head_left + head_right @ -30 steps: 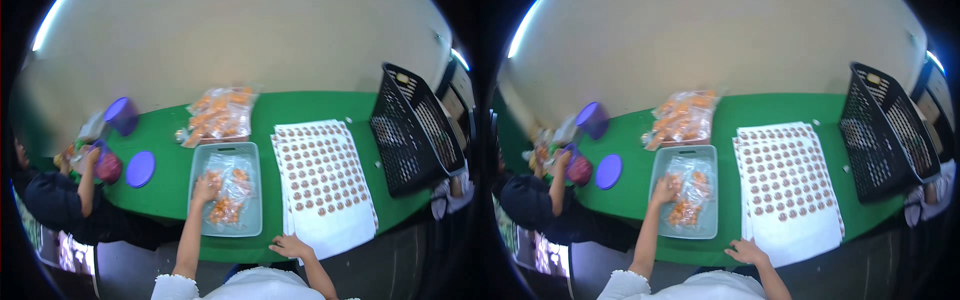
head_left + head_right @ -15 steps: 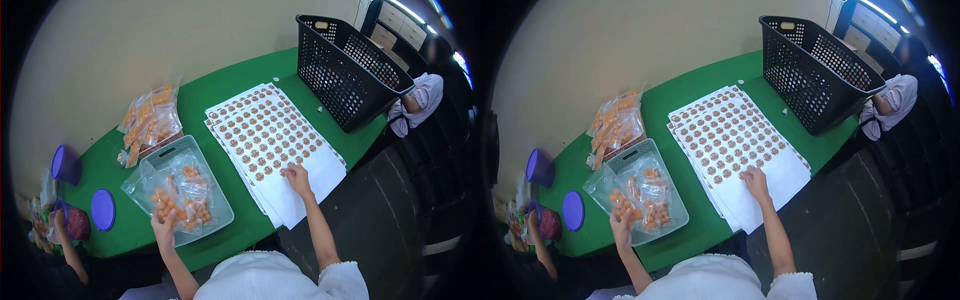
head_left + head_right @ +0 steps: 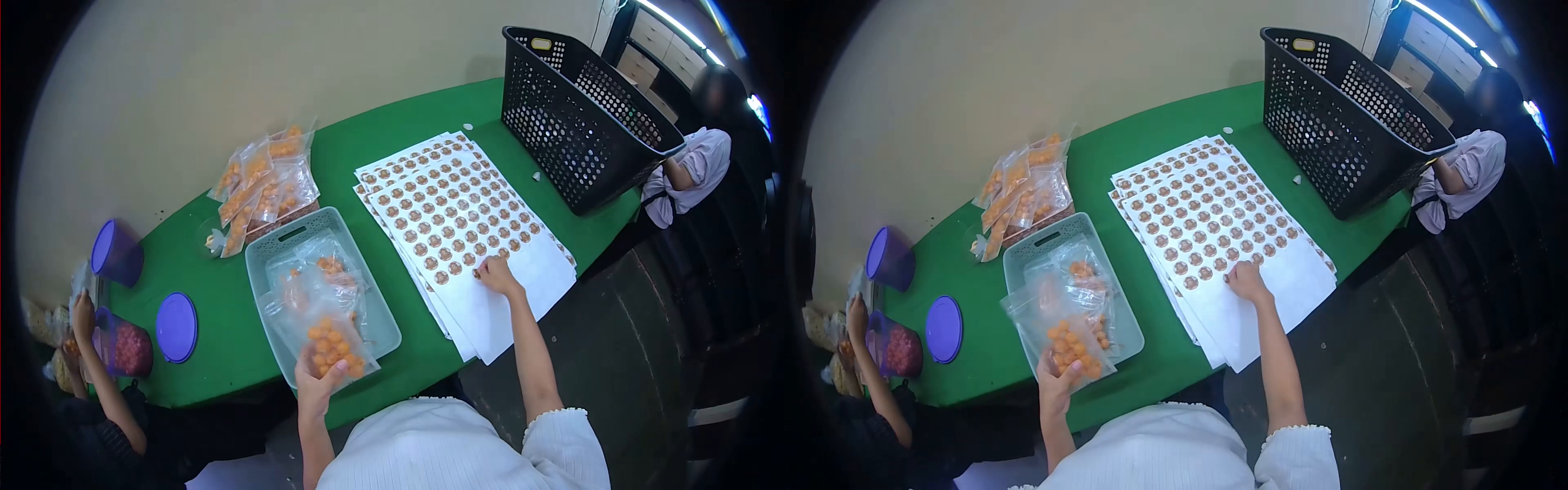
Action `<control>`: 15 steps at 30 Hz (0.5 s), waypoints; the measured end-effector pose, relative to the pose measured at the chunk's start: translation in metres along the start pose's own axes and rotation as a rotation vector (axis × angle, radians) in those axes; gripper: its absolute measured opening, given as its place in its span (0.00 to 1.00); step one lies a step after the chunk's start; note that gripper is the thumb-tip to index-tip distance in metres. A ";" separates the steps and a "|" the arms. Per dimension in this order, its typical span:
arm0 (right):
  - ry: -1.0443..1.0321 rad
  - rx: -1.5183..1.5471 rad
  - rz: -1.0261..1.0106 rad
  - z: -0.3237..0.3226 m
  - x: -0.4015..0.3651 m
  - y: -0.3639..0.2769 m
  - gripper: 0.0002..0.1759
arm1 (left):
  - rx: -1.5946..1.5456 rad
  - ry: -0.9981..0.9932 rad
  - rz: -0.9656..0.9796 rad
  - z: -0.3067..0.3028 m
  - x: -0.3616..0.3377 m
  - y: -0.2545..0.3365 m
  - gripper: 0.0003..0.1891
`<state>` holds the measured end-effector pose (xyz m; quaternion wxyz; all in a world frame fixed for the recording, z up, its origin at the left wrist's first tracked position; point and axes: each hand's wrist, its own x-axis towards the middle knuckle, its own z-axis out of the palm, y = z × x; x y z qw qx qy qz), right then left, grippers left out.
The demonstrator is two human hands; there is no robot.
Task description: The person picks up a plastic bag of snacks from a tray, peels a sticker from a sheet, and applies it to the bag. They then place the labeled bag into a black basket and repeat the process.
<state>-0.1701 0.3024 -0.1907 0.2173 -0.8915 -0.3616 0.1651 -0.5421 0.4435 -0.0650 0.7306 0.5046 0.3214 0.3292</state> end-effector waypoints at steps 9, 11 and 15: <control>-0.009 1.023 -0.356 -0.091 -0.091 -0.188 0.06 | -0.004 -0.090 -0.042 0.027 0.024 0.022 0.15; 0.064 0.931 -0.522 -0.101 -0.113 -0.235 0.04 | 0.045 -0.222 0.047 0.040 0.027 0.032 0.13; 0.094 0.884 -0.545 -0.102 -0.125 -0.263 0.05 | -0.013 -0.266 0.185 0.065 0.022 0.054 0.17</control>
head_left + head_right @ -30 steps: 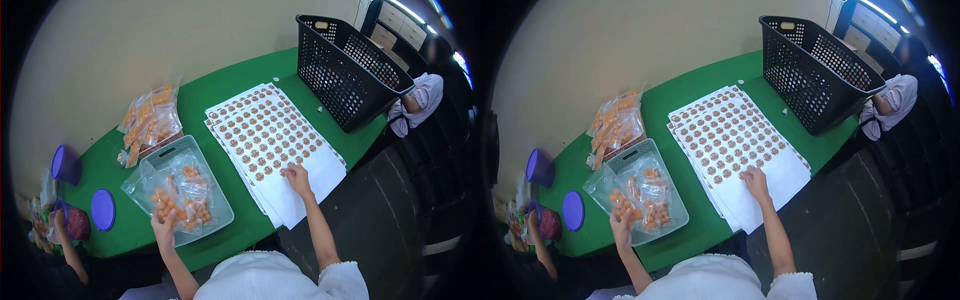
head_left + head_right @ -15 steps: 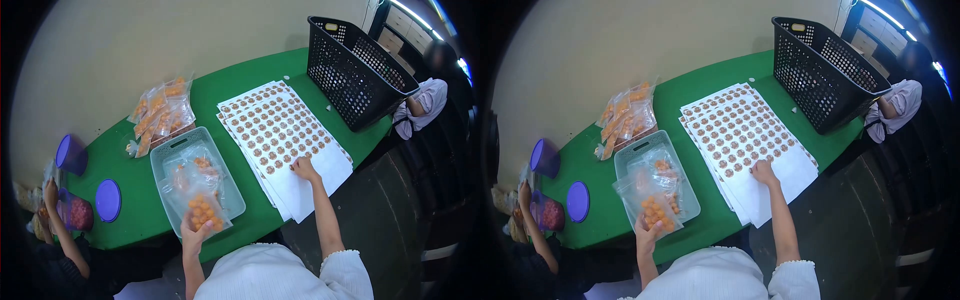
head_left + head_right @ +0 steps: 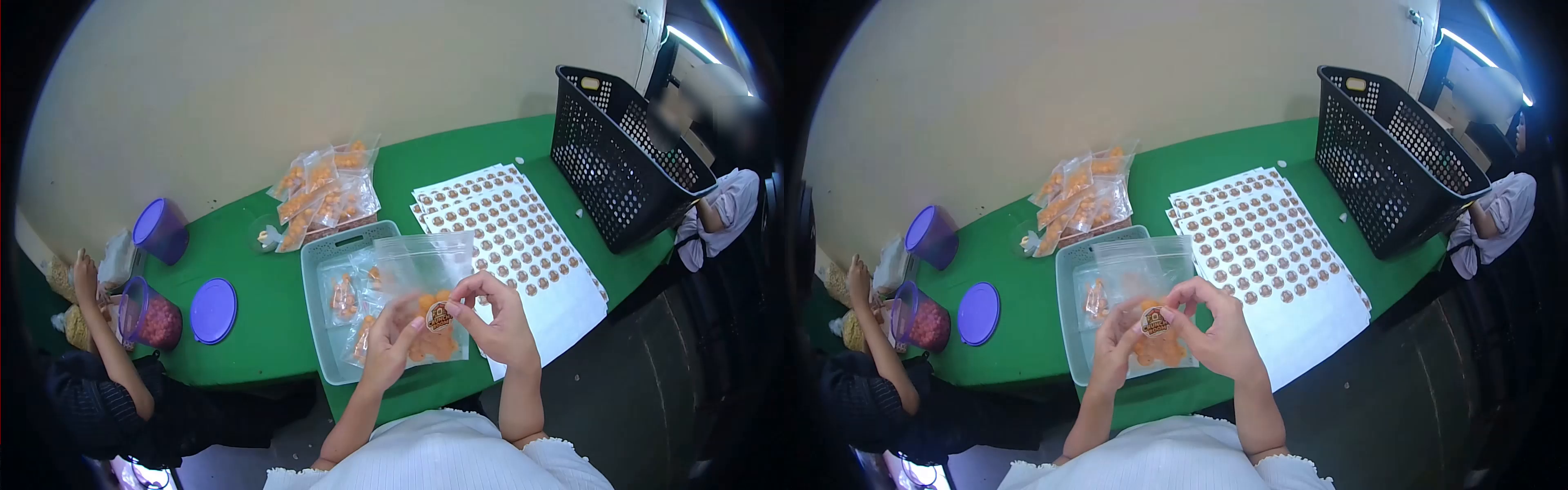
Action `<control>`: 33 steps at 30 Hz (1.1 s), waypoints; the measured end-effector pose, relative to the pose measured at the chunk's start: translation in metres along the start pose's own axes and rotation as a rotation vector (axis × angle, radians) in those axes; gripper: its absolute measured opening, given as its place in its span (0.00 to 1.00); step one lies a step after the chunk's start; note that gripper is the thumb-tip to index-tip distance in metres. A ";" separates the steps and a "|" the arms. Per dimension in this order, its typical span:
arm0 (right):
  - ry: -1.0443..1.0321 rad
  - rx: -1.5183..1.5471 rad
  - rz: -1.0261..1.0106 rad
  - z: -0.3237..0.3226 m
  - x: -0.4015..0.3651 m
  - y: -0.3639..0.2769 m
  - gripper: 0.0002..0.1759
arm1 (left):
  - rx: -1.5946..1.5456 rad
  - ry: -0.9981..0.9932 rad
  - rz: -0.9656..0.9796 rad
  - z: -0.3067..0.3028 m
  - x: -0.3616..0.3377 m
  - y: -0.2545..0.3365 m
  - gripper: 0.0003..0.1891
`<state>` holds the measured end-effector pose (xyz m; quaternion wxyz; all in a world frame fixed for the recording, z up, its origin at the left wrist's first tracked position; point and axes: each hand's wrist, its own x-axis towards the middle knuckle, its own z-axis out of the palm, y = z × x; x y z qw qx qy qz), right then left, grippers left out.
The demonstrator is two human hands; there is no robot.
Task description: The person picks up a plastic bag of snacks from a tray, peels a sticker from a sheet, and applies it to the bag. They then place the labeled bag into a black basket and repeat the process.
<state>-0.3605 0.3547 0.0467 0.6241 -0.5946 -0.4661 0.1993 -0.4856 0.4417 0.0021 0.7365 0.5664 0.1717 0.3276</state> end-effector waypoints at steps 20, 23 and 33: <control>0.176 -0.263 0.020 -0.043 -0.047 0.024 0.08 | 0.056 -0.190 -0.081 0.048 -0.009 -0.050 0.17; 0.215 -0.441 0.005 -0.066 -0.063 0.031 0.07 | 0.036 -0.288 -0.089 0.072 -0.007 -0.059 0.16; 0.743 -0.858 0.136 -0.151 -0.175 0.086 0.15 | 0.136 -0.560 -0.272 0.179 -0.023 -0.146 0.17</control>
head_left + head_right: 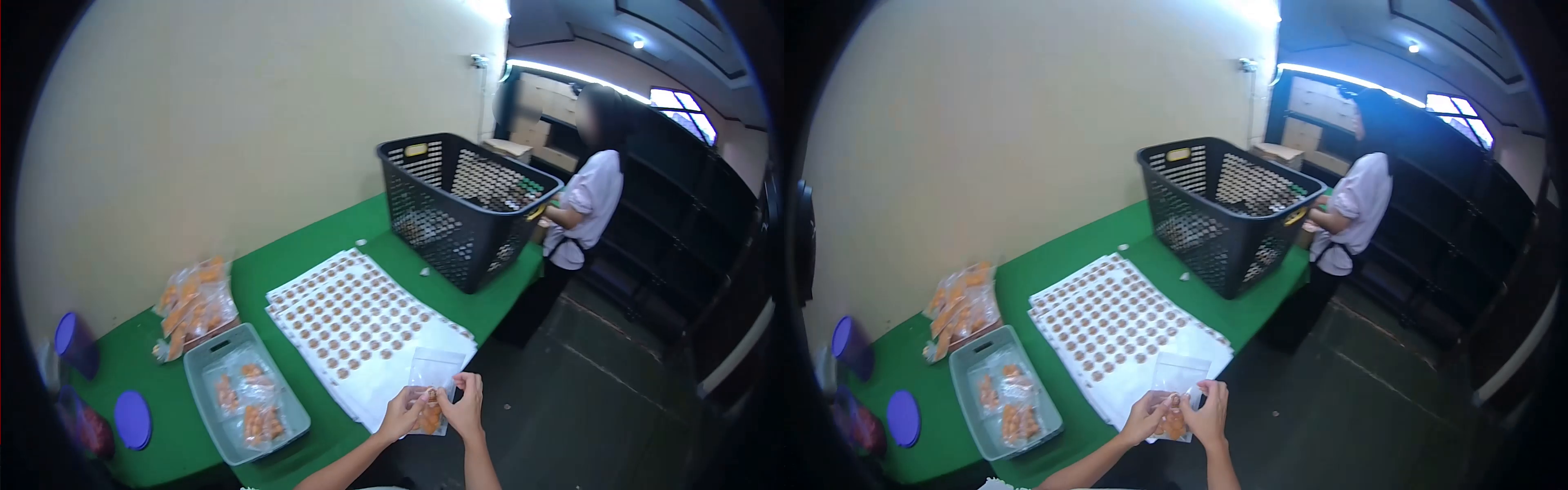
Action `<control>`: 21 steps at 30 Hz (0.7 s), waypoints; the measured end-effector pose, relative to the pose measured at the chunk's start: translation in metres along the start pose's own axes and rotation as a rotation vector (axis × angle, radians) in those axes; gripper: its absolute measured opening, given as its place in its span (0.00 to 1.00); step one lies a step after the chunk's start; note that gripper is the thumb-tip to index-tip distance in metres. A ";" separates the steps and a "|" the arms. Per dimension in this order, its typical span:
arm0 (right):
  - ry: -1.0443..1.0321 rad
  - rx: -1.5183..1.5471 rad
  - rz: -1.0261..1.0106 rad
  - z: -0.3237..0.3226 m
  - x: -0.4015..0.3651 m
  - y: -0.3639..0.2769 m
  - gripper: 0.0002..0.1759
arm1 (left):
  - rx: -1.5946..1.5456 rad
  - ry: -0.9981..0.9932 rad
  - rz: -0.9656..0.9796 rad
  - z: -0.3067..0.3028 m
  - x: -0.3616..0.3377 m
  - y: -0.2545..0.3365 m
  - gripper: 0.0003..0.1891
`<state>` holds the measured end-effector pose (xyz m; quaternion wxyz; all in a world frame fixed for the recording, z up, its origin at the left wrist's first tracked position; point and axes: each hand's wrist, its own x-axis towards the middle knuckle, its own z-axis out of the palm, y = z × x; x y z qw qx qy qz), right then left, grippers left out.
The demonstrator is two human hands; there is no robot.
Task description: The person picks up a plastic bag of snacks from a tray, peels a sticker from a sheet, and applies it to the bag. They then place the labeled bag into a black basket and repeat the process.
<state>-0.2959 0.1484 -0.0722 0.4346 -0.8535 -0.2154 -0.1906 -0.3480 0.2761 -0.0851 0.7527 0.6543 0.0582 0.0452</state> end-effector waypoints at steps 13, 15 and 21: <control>-0.012 0.685 0.561 -0.058 -0.019 0.086 0.17 | 0.004 -0.310 0.021 0.081 0.058 -0.031 0.13; -0.008 0.689 0.555 -0.060 -0.021 0.093 0.17 | 0.050 -0.303 0.018 0.090 0.058 -0.037 0.14; -0.037 0.807 0.610 -0.086 -0.042 0.106 0.12 | 0.064 -0.426 -0.068 0.110 0.046 -0.036 0.18</control>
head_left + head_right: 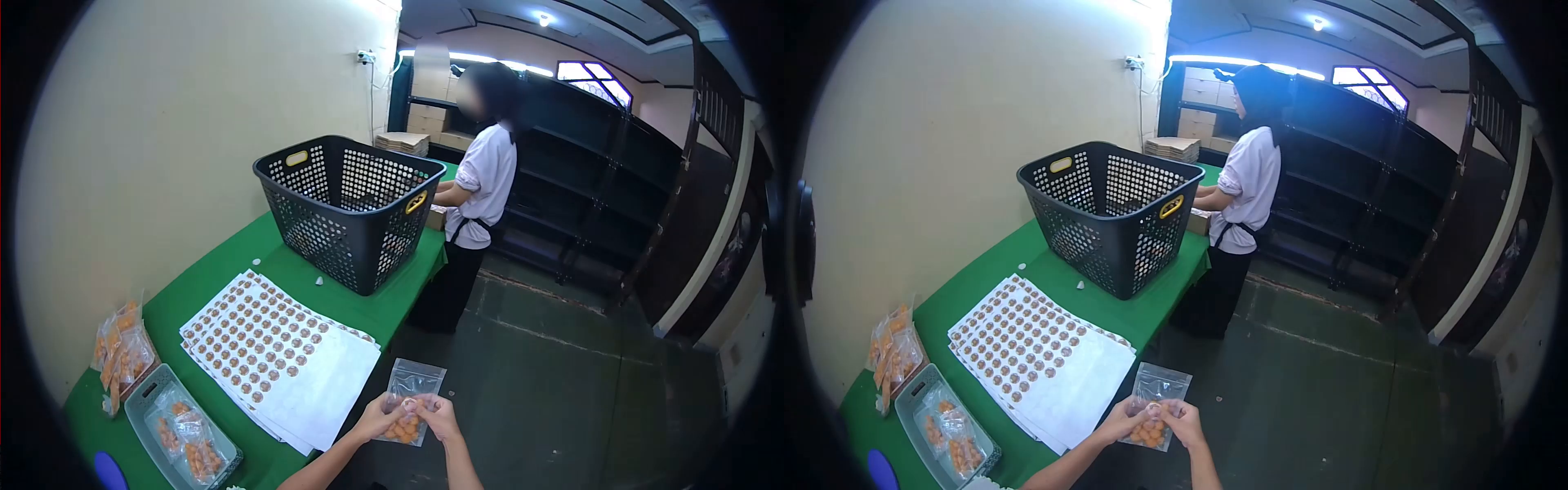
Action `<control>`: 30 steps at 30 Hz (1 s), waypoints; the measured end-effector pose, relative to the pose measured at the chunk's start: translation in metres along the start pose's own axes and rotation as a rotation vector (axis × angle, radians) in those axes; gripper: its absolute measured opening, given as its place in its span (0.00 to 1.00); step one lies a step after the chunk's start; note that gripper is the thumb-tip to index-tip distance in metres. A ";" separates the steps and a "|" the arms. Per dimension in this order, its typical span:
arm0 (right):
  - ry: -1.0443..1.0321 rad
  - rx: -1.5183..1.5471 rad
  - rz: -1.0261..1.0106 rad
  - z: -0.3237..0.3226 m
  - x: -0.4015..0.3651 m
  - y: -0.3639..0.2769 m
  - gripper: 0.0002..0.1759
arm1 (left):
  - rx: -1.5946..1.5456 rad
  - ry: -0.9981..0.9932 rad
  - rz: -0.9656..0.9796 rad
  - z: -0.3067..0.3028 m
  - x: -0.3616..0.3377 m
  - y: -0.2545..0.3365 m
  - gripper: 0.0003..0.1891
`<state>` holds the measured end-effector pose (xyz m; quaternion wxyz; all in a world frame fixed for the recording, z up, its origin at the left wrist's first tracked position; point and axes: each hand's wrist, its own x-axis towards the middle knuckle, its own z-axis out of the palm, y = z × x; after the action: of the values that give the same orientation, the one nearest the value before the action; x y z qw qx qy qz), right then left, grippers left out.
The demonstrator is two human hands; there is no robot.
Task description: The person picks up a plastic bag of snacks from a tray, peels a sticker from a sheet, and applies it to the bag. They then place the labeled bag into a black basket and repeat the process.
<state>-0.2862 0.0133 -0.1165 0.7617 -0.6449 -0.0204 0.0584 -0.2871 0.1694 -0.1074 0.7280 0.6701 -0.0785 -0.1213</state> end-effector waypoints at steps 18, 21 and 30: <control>-0.022 -0.123 -0.132 -0.056 0.061 -0.063 0.11 | -0.054 0.022 0.117 0.045 0.088 0.053 0.13; 0.008 -0.079 -0.171 -0.065 0.094 -0.071 0.11 | -0.129 0.026 0.107 0.047 0.126 0.058 0.13; -0.039 -0.139 -0.263 -0.109 0.188 -0.109 0.14 | 0.032 0.059 0.200 0.054 0.228 0.095 0.12</control>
<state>-0.0816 -0.0899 -0.0357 0.7156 -0.6867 -0.1237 -0.0308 -0.0765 0.0598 -0.0194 0.7278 0.6737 -0.1253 -0.0269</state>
